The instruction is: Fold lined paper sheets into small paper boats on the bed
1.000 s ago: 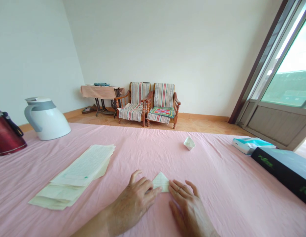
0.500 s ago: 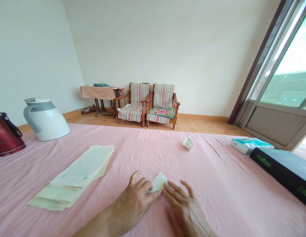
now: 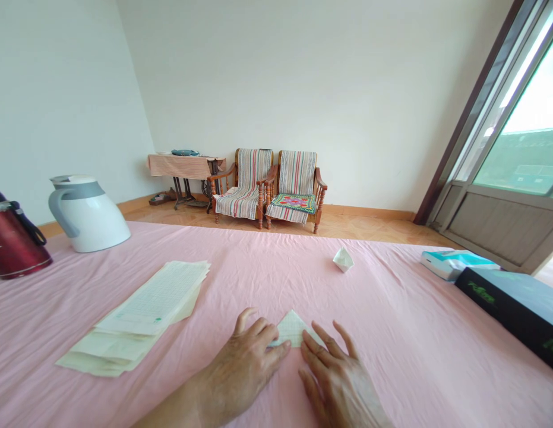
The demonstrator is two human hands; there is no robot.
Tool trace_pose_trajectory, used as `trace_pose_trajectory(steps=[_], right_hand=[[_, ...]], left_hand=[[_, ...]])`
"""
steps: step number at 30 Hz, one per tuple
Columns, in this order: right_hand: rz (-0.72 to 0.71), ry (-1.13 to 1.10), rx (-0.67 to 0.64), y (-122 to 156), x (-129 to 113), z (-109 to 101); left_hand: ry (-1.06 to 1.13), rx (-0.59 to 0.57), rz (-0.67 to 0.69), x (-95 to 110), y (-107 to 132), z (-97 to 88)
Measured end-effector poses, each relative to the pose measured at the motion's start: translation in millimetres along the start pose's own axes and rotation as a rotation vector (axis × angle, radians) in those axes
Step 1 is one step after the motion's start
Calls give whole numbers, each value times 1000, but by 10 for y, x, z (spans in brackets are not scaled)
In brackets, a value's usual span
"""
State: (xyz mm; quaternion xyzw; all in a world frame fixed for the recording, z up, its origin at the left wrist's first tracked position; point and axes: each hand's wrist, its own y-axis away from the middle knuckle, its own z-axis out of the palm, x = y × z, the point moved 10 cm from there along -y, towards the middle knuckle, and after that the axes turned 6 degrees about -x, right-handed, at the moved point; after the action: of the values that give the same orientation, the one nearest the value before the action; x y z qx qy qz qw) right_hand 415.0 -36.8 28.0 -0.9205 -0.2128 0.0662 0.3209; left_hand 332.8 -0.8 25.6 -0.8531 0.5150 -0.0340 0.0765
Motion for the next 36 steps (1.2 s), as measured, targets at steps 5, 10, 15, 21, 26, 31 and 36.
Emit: trace_pose_trajectory(steps=[5,10,15,21,26,31,36], right_hand=[[95,-50,90,35,67,-38],[148,-21,55,33,125,-81],[138,53,-39,24,146,-79],[208,60,-69,34,187,-65],[247,72,-84,62,268,-50],[277,44,-40,102,416,-72],[147,-133,17,1,240,-135]], left_hand=[[11,56,-13,-18,35,-12],[22,96,-10,-19,80,-28],[30,145,-52,-79,129,-62],[38,194,-99,-117,138,-112],[42,259,-134,-163,146,-165],[38,300,-151,-190,155,-241],[71,243,-111,-128,107,-189]])
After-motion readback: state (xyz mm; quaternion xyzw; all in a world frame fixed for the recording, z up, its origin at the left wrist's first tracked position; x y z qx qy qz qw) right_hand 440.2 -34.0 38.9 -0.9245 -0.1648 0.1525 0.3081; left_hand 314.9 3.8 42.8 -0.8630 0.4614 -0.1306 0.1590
